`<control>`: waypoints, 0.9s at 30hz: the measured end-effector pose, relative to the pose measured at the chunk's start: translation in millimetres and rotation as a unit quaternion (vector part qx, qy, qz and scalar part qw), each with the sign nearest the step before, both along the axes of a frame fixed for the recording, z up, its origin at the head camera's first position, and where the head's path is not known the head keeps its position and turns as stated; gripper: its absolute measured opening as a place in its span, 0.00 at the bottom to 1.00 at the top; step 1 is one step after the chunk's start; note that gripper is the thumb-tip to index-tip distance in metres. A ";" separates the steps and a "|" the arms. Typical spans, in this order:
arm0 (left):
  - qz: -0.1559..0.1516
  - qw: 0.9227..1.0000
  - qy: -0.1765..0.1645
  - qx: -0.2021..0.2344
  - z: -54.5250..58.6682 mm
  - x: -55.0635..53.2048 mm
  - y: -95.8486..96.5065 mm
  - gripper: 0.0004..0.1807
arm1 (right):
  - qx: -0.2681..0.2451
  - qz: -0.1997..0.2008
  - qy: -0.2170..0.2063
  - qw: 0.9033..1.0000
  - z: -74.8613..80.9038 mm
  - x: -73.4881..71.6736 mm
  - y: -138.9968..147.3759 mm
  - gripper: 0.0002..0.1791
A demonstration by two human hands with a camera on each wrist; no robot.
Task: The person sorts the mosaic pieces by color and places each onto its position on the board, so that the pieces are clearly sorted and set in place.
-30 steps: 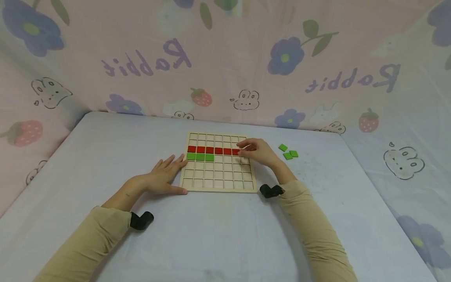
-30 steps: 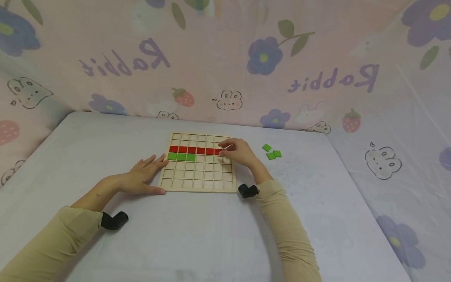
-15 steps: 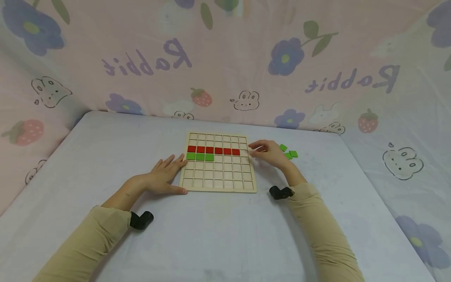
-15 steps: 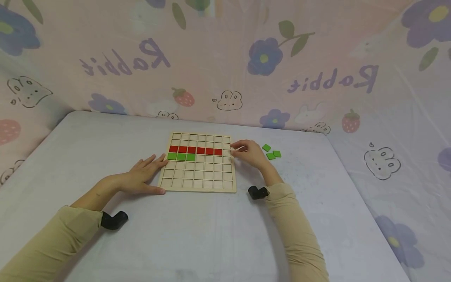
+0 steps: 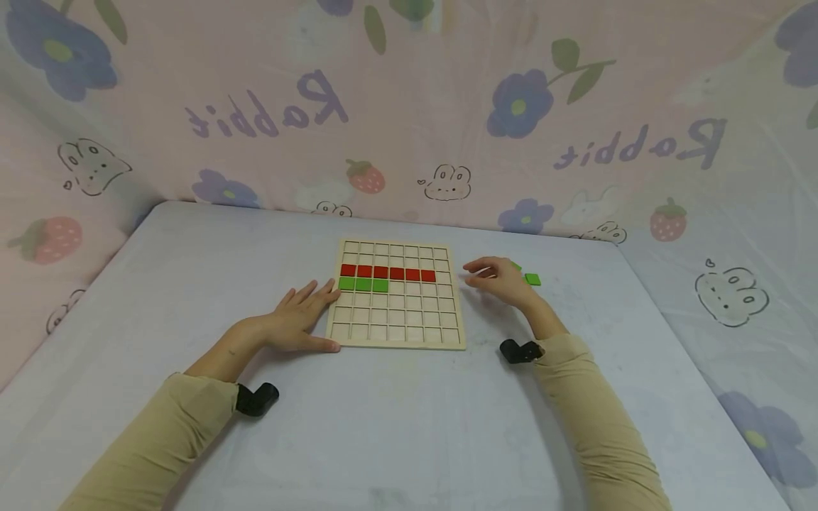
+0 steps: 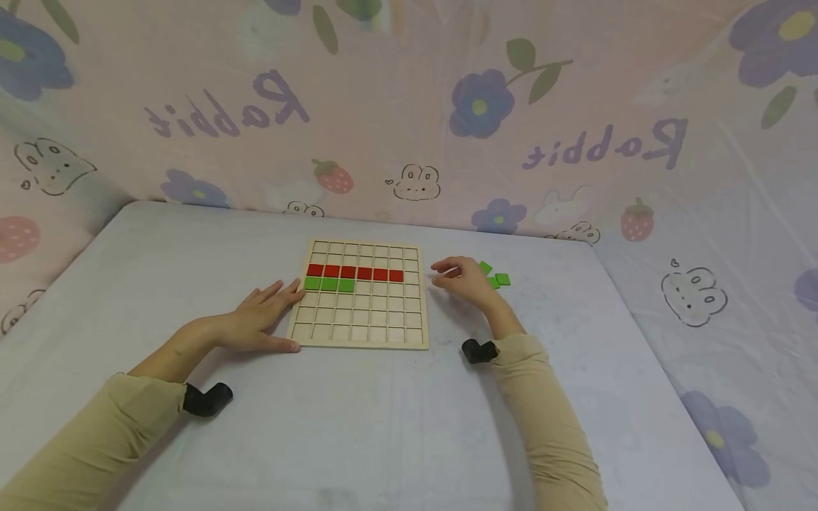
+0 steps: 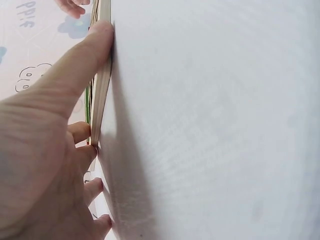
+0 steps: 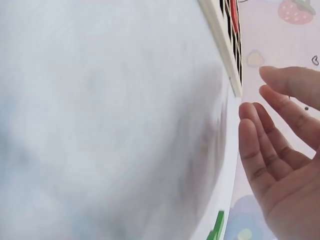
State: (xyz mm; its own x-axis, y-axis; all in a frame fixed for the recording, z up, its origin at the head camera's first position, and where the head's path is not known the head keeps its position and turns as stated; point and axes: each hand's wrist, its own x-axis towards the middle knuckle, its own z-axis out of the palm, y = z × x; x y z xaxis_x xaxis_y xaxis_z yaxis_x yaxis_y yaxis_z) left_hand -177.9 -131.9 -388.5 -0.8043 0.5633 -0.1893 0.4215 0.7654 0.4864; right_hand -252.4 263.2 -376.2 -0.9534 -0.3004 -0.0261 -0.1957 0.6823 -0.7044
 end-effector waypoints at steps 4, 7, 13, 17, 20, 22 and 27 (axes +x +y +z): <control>0.000 1.000 0.002 -0.002 0.1 -0.1 0.1 0.54 | 0.022 -0.013 0.002 1.000 -0.5 1.5 8.0 0.20; 0.000 1.000 0.002 -0.002 0.5 0.1 0.6 0.54 | 0.026 -0.021 0.000 0.999 -1.6 2.3 13.5 0.20; 0.001 1.000 -0.002 0.004 0.1 -0.4 0.2 0.54 | 0.034 -0.032 0.003 0.999 -2.9 3.4 22.3 0.21; -0.002 1.000 -0.001 0.010 -2.0 -1.2 -0.4 0.55 | 0.037 -0.034 0.010 0.999 -3.0 4.9 27.0 0.21; -0.004 1.000 0.001 0.009 -3.4 -1.6 -1.1 0.56 | 0.040 -0.036 0.018 0.998 -2.9 6.2 30.6 0.21; -0.003 1.000 0.004 0.002 -4.8 -2.1 -1.3 0.56 | 0.042 -0.037 0.022 0.998 -2.6 7.0 33.0 0.21; -0.003 1.000 0.005 0.001 -5.3 -2.2 -1.4 0.56 | 0.050 -0.046 0.021 0.998 -2.8 8.0 39.4 0.21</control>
